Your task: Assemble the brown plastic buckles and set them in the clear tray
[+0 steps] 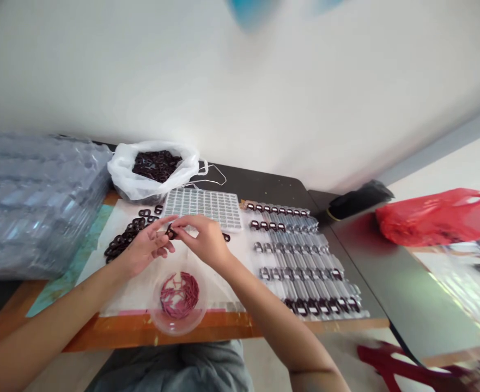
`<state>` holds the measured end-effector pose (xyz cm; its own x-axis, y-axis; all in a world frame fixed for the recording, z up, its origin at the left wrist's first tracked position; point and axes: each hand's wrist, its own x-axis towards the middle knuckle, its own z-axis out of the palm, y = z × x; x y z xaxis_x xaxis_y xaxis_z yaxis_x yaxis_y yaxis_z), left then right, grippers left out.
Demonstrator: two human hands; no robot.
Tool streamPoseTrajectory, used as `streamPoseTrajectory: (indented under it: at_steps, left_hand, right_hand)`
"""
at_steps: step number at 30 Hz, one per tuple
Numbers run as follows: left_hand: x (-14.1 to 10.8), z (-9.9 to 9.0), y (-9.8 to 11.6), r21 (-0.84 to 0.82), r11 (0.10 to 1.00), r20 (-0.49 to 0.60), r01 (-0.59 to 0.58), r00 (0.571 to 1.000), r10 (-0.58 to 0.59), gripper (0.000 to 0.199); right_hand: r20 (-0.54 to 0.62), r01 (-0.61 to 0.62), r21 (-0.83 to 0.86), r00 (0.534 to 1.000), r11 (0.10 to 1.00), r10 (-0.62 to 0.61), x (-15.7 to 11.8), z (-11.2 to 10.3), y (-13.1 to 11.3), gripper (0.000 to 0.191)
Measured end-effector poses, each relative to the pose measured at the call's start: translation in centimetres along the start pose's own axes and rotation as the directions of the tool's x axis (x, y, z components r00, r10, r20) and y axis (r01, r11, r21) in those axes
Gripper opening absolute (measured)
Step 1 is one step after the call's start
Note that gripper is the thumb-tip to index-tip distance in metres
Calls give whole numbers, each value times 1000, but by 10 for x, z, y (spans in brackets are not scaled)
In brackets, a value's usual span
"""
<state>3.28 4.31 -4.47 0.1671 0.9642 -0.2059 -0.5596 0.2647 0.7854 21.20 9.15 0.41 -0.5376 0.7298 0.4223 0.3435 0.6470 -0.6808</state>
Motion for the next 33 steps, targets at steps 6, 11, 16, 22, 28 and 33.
streamPoseTrajectory:
  at_steps: [6,11,16,22,28,33]
  left_hand:
    - [6,-6,2,-81,997,-91,9,996,-16,59]
    - [5,-5,2,-120,993,-62,-15,998,8,61]
    - [8,-4,-2,-183,982,-97,-50,995,33,54]
    - [9,-6,-2,-225,974,-85,-25,996,5,50]
    - [8,-6,-3,-230,973,-83,-16,997,-3,51]
    - [9,-6,-2,-225,974,-122,-21,993,-7,54]
  right_hand:
    - [115,86,-84,990,993,-76,22,2,-2,10]
    - [32,-19,-544,999,839,44,64,-16,48,18]
    - [65,-115,-700,972,704,224,96,-19,107,17]
    - [97,-114,-716,961,688,260,101,-12,120,15]
    - [107,-131,-689,955,713,278,113,-14,120,14]
    - [87,-141,-601,967,787,240,101,-16,85,15]
